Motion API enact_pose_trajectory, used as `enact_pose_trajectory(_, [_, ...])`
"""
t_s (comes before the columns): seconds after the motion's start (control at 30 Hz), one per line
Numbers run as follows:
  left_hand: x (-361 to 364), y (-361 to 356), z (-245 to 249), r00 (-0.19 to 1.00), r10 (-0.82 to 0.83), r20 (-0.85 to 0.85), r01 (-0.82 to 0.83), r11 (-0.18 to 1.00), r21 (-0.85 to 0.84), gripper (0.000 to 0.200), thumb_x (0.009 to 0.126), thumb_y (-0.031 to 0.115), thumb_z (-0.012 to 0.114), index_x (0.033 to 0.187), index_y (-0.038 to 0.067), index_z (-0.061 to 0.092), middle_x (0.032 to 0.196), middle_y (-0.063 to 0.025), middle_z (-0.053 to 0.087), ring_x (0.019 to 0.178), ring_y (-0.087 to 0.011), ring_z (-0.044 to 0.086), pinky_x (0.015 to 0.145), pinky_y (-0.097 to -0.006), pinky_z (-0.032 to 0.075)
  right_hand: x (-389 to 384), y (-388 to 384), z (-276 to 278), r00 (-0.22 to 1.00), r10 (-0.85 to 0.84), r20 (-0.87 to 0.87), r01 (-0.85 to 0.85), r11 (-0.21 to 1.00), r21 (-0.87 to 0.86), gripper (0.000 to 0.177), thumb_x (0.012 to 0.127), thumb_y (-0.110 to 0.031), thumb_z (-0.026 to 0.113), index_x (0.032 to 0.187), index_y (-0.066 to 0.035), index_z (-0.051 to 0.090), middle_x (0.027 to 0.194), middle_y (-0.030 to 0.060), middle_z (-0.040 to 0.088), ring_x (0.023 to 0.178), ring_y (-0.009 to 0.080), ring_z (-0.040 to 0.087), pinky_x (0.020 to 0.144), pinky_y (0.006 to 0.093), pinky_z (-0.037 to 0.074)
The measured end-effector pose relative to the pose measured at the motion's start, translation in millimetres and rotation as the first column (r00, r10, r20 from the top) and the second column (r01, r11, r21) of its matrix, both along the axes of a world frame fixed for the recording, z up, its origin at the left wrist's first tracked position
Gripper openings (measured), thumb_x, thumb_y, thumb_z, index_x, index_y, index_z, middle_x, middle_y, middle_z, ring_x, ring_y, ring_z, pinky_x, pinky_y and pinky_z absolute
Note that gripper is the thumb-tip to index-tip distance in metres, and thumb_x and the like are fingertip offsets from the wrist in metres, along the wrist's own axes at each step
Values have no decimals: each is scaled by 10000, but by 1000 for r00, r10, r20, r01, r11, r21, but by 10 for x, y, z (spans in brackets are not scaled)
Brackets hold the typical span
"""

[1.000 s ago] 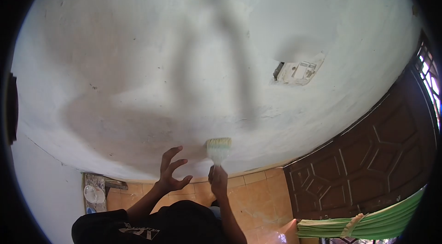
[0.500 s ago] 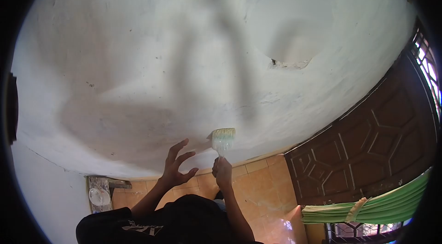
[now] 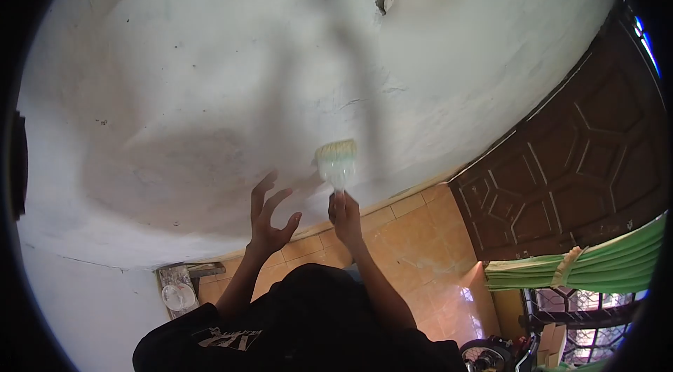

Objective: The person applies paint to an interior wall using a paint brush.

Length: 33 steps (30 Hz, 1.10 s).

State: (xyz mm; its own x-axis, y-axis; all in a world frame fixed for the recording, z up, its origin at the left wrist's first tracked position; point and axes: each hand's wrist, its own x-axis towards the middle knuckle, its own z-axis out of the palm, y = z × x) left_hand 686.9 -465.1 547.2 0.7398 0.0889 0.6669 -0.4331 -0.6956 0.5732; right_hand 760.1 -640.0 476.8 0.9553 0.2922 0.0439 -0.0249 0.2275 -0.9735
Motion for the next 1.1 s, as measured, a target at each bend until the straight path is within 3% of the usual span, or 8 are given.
enact_pose_trajectory(0.27, [88,-54,151,998,58,37,-59,998,35,541,723,115,801,1231,119,614,1458,-187,439,1304,-375,456,1022,-473,427,481,-133,1114,967,-18,253,-4,996,86,471,1070,-439,339,828,-59,478,559,-64,344,476,30,301,434,219,254])
enact_pose_trajectory(0.47, [178,-368,165,991,125,48,-125,992,-3,526,731,114,794,1228,122,622,1463,-181,439,1303,-366,458,1023,-469,425,419,-284,-91,991,117,67,-119,993,25,416,1065,-424,379,836,-92,481,562,-62,348,470,37,317,434,219,244])
enact_pose_trajectory(0.57, [244,-496,181,985,162,59,-164,986,25,520,730,109,793,1222,124,627,1462,-174,443,1302,-364,458,1027,-472,423,254,-477,86,984,153,-91,-149,988,48,436,1065,-418,385,793,-83,444,567,-53,319,469,43,306,431,233,229])
enact_pose_trajectory(0.67, [324,-623,248,981,181,66,-183,983,22,509,728,105,793,1211,125,634,1460,-169,445,1304,-363,457,1034,-474,418,509,-572,689,972,81,221,-102,991,85,450,1062,-435,379,797,-79,444,560,-55,313,459,41,290,428,222,223])
enact_pose_trajectory(0.77, [410,-731,298,976,197,93,-200,979,24,502,728,101,790,1205,125,637,1458,-167,449,1305,-363,456,1034,-475,420,774,-651,1139,972,117,206,-136,987,82,468,1063,-442,372,779,-77,445,554,-55,324,452,41,291,425,220,227])
enact_pose_trajectory(0.9, [461,-841,332,967,243,75,-246,968,37,486,731,108,793,1193,130,643,1463,-162,444,1306,-365,455,1030,-474,423,884,-704,419,942,96,322,-65,992,-107,504,1054,-472,376,745,-82,457,552,-58,368,449,41,323,424,220,256])
enact_pose_trajectory(1.0, [476,-877,315,959,273,72,-276,960,45,479,735,112,797,1188,134,645,1465,-159,442,1306,-367,455,1029,-474,425,630,-894,-103,976,180,123,-163,977,-141,486,1040,-493,401,778,-90,471,552,-66,363,442,33,320,419,215,255])
enact_pose_trajectory(1.1, [475,-880,305,957,284,56,-287,957,55,476,739,115,799,1189,134,644,1463,-157,441,1305,-370,454,1029,-474,426,609,-974,423,961,274,23,-272,960,-59,489,1029,-515,414,816,-80,482,580,-56,374,473,28,322,438,208,253])
